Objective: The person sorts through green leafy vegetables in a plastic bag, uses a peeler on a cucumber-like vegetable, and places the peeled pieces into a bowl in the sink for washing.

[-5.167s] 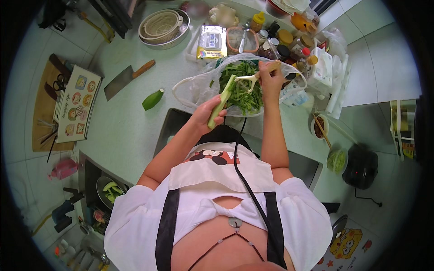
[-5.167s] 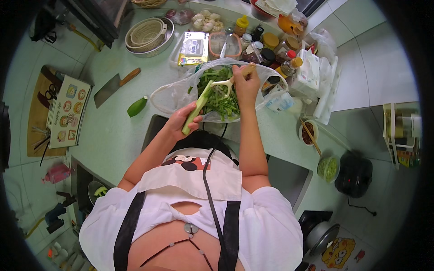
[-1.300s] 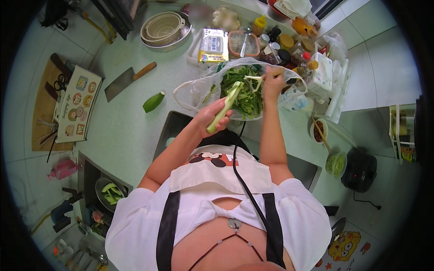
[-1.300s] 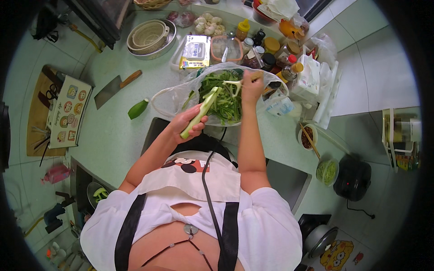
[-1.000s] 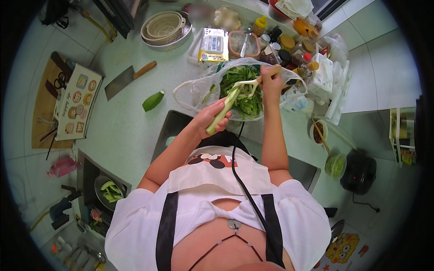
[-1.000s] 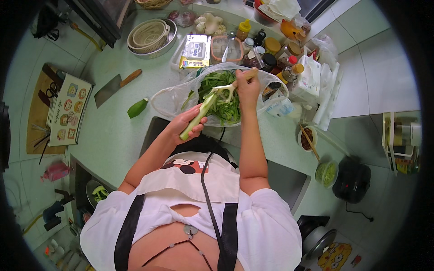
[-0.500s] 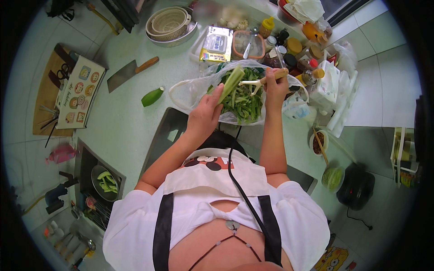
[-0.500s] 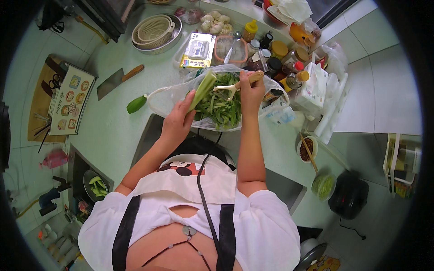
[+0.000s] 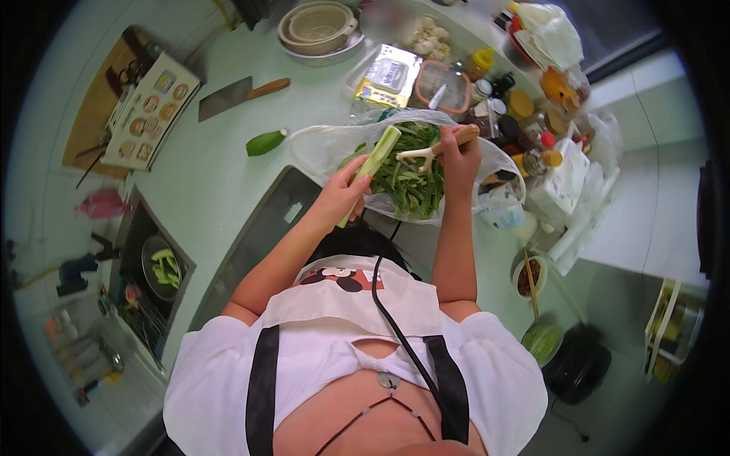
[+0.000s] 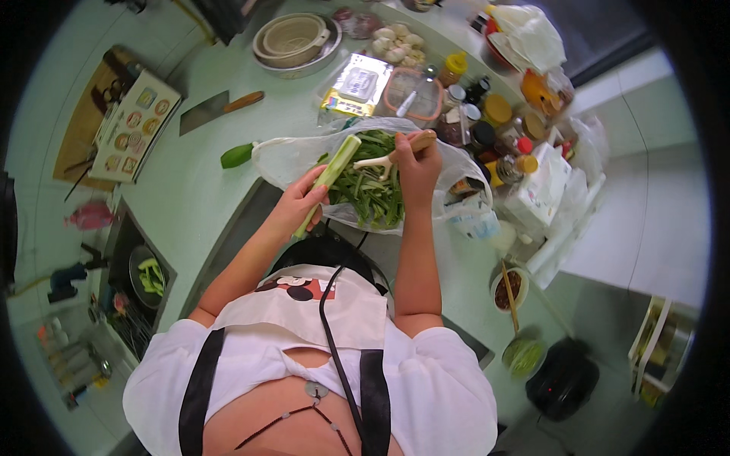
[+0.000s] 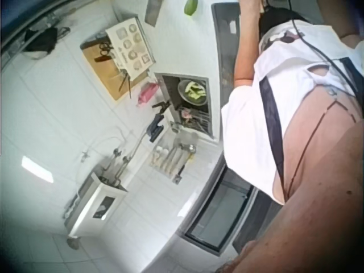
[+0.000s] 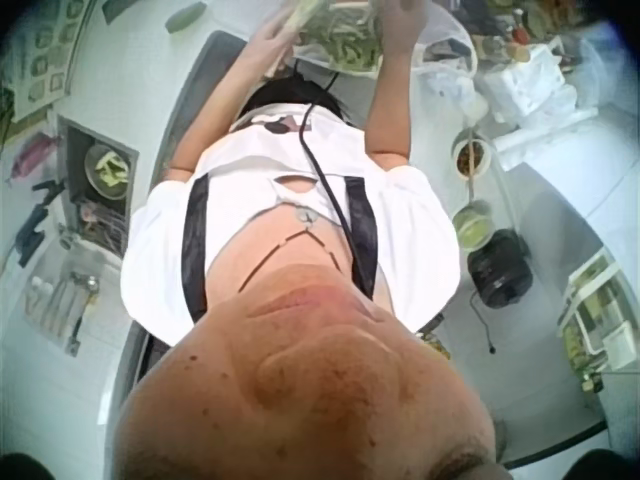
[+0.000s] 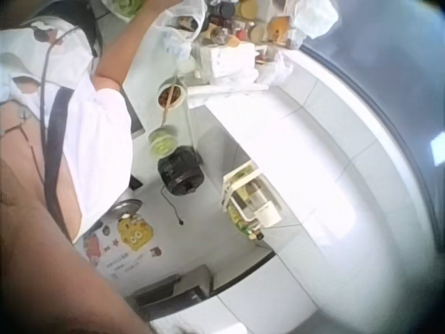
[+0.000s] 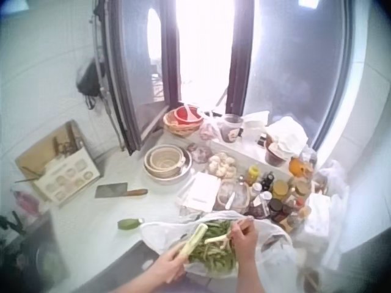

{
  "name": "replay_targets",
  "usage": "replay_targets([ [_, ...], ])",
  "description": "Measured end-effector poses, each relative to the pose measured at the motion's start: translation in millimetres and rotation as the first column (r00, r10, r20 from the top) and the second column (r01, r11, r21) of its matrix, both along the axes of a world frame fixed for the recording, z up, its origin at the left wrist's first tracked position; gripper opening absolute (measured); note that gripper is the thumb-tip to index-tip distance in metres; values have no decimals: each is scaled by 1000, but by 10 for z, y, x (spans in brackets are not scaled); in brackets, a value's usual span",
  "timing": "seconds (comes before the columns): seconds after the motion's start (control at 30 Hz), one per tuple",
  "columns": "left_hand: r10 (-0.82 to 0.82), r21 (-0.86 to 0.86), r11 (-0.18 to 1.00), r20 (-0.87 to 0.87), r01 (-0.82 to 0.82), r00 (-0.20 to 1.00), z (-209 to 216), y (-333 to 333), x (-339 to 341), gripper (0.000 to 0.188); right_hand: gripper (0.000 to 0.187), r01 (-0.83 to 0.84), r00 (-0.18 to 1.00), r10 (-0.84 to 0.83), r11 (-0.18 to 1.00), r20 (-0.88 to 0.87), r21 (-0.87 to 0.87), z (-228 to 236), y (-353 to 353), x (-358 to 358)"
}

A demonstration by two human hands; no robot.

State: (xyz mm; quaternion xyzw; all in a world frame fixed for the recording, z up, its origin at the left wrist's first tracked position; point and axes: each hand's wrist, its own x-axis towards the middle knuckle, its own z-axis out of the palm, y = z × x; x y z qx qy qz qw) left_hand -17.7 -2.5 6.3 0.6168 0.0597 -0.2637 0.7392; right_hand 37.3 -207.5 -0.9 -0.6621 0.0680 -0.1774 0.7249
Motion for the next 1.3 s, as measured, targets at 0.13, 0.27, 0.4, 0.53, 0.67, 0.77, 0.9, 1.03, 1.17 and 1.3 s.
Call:
replay_targets([
  [0.13,161,-66,985,63,-156,985,-30,66,-158,48,14,21,996,-4,981,87,-193,-13,68,4],
  [0.27,264,-125,960,107,-250,959,15,268,-289,50,10,52,994,-33,982,105,-182,75,141,-10],
  [0.4,322,-166,940,131,-299,938,-17,568,-344,52,10,59,993,-66,995,95,74,436,526,-121],
  [0.53,432,-297,871,80,-392,898,-31,992,-414,50,11,-62,996,44,972,83,227,494,1194,-172],
  [0.67,589,-245,783,2,-571,808,-19,1668,-640,45,11,-185,982,189,950,6,253,425,1999,-291],
  [0.77,738,-182,659,-27,-729,674,-231,2230,-855,43,10,-290,947,316,922,-64,257,343,2583,-398],
  [0.9,935,-97,331,-102,-939,341,-532,2935,-1287,43,10,-429,869,480,852,-120,300,255,3288,-530],
  [1.03,991,-21,104,-84,-994,106,-763,3733,-1729,46,10,-535,774,610,773,-170,340,168,3866,-652],
  [1.17,950,-7,-298,92,-954,-298,-854,4231,-1977,50,9,-593,708,684,711,-175,378,131,4236,-787],
  [1.3,943,-53,-332,-55,-942,-329,-877,4377,-2064,46,8,-590,699,687,711,-199,382,143,4368,-866],
])
